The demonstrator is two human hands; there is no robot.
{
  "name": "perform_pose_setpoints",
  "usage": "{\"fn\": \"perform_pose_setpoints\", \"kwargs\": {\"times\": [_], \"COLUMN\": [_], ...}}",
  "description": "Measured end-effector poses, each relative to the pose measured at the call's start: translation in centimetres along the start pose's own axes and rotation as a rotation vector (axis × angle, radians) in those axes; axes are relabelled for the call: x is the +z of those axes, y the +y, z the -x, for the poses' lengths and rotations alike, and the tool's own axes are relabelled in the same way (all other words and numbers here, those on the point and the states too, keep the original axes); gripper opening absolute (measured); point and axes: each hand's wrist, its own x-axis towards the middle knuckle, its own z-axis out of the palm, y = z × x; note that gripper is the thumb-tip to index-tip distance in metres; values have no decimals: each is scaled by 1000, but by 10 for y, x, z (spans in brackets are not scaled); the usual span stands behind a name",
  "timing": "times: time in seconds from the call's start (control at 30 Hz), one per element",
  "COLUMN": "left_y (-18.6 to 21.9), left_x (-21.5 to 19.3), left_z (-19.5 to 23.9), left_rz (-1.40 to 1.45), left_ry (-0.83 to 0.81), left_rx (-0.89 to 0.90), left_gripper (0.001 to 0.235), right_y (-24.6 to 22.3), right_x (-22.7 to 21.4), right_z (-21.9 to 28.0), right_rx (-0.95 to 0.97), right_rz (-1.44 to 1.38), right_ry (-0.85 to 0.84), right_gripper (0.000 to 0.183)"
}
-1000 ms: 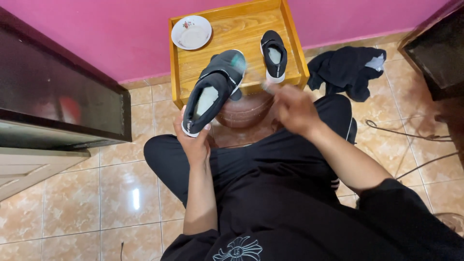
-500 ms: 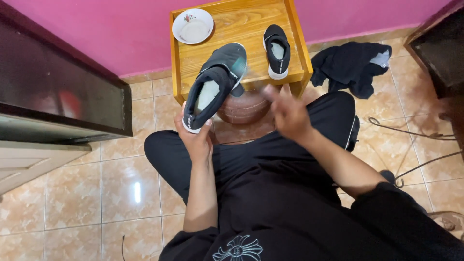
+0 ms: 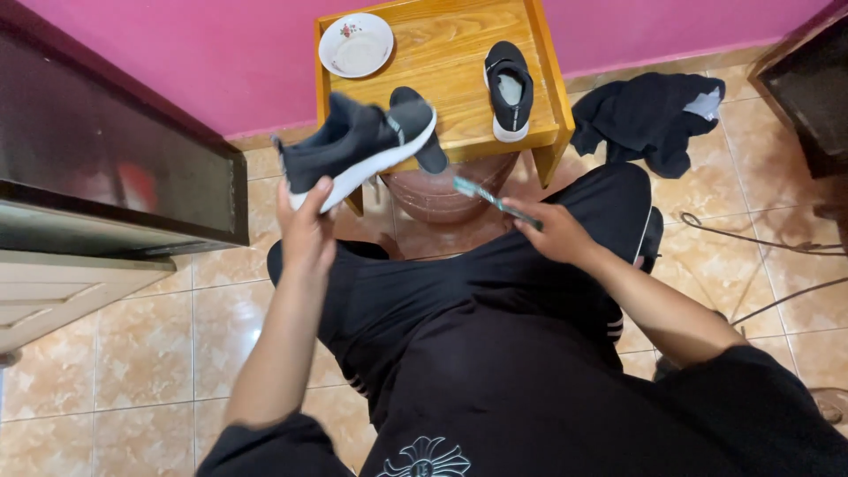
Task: The person cleans a black and white sneaker and its insole using a toothbrush and a cleaning solution. They scrub the sole, insole, and upper parts of the shoe, dipping the brush into a bowl of solution as needed.
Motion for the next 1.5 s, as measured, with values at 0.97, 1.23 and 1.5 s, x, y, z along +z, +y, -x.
{"fn": "perform_pose_setpoints", "kwargs": {"times": [0.97, 1.23, 1.5], "left_y": [-4, -33, -47], "left_x": [-51, -64, -61], "left_z": [140, 134, 120], "left_rz": [466, 484, 460], "left_ry": [-76, -124, -92], "left_rx": [52, -58, -103], "left_gripper": [32, 29, 31], "right_y": [-157, -162, -138], "right_x": [71, 65, 71], "right_z": [9, 2, 2], "right_rx": [-578, -604, -560], "right_rz": [-85, -34, -160], "right_ry": [151, 227, 3], "right_gripper": [28, 27, 32]}}
